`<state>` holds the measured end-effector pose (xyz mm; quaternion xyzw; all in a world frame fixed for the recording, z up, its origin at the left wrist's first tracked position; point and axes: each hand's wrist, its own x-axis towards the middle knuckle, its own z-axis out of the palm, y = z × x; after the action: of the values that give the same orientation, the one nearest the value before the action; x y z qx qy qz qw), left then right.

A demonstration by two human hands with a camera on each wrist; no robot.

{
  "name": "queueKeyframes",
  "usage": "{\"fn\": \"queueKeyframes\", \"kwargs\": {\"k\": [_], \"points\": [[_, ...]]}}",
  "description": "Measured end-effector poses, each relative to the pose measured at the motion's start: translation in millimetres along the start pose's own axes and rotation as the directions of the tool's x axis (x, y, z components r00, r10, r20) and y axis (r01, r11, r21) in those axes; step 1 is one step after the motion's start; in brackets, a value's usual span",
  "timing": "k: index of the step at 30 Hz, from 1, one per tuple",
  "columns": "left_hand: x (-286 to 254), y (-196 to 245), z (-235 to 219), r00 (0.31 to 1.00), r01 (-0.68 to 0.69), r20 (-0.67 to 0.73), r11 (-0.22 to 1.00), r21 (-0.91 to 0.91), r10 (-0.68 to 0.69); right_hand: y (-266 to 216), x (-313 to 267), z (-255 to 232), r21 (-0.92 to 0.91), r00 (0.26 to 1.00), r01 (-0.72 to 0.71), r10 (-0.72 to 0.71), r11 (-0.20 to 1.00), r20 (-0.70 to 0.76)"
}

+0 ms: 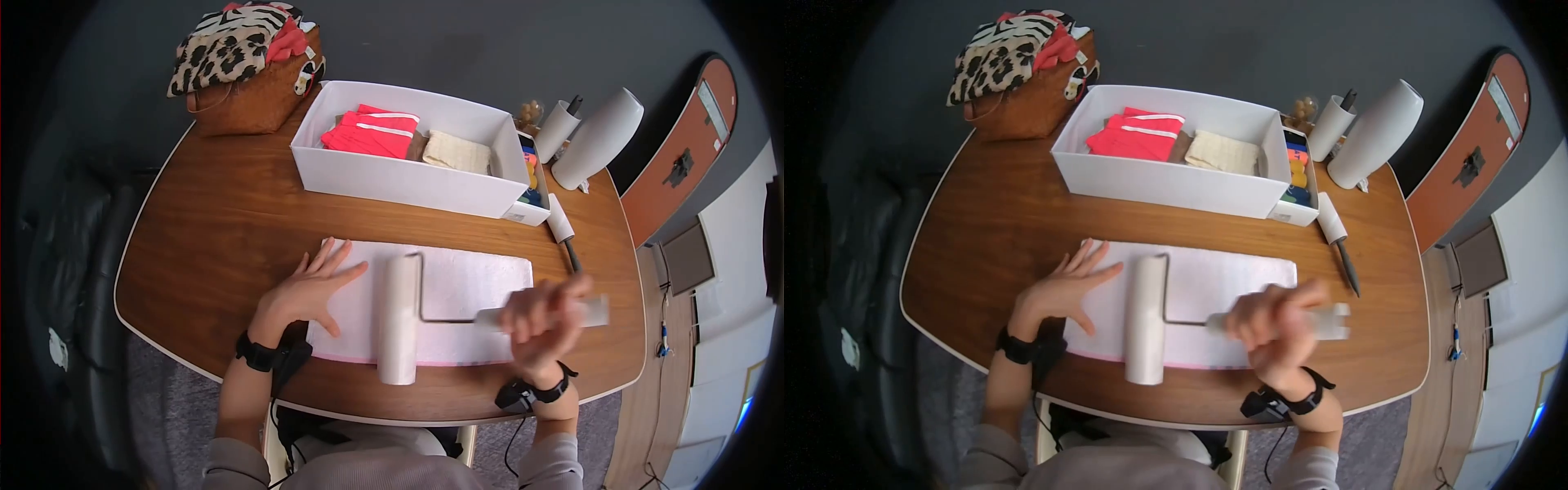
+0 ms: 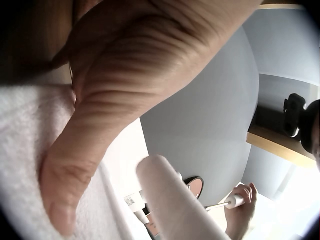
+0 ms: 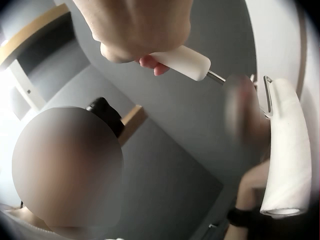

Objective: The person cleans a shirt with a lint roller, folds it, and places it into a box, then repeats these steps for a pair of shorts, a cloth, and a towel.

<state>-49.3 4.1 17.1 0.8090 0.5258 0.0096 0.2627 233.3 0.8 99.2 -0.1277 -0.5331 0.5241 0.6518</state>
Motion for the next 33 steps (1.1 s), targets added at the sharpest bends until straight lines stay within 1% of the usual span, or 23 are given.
{"fn": "queueKeyframes", "kwargs": {"k": [3,6,11,14,17,20,21,24,25,28,31,33], "points": [[-0.6,0.3,0.9,1.000,0.003,0.007,1.000,-0.001,-0.003,3.7,5.9,7.2,-0.122,0.987,-0.155,0.159,0.980,0.031],[0.7,3.4,-2.7,1.000,0.010,0.028,1.000,0.025,-0.011,-3.6,7.5,2.4,-0.138,0.978,-0.180,0.192,0.974,0.077],[0.6,2.8,-1.7,1.000,0.009,0.022,1.000,0.029,-0.009,-15.7,8.2,-12.2,-0.176,0.982,-0.180,0.187,0.968,0.020],[0.9,3.6,-1.8,1.000,0.017,0.024,1.000,0.025,-0.018,-23.7,11.6,-26.0,-0.205,0.990,-0.140,0.144,0.969,0.008],[1.4,5.4,-3.2,0.999,0.031,0.037,0.999,0.027,-0.032,-36.6,16.5,-43.1,-0.163,0.989,-0.150,0.147,0.975,-0.035],[2.5,1.0,1.7,1.000,0.024,0.007,1.000,0.006,-0.024,-46.4,21.8,-57.3,-0.339,0.995,-0.098,0.092,0.936,-0.033],[2.6,1.6,1.4,0.999,0.031,0.012,1.000,0.004,-0.031,-48.9,22.3,-60.5,-0.359,0.995,-0.094,0.075,0.929,-0.068],[2.8,3.5,-0.2,0.999,0.043,0.022,0.999,0.000,-0.043,-57.3,23.0,-76.0,-0.403,0.996,-0.077,0.056,0.912,-0.065],[2.5,4.0,-0.5,0.999,0.043,0.022,0.999,-0.001,-0.043,-60.5,22.9,-80.3,-0.414,0.995,-0.082,0.047,0.906,-0.093],[2.4,4.1,-1.2,0.999,0.040,0.022,0.999,-0.005,-0.040,-65.7,23.1,-88.8,-0.490,0.994,-0.059,0.006,0.870,-0.110],[1.3,3.2,-1.2,0.999,0.031,0.016,1.000,-0.004,-0.031,-70.0,22.7,-86.8,-0.464,0.983,-0.112,0.029,0.879,-0.182],[0.8,2.3,0.0,1.000,0.023,0.013,1.000,-0.007,-0.023,-64.7,18.9,-91.3,-0.568,0.976,-0.158,0.042,0.807,-0.212]]}}
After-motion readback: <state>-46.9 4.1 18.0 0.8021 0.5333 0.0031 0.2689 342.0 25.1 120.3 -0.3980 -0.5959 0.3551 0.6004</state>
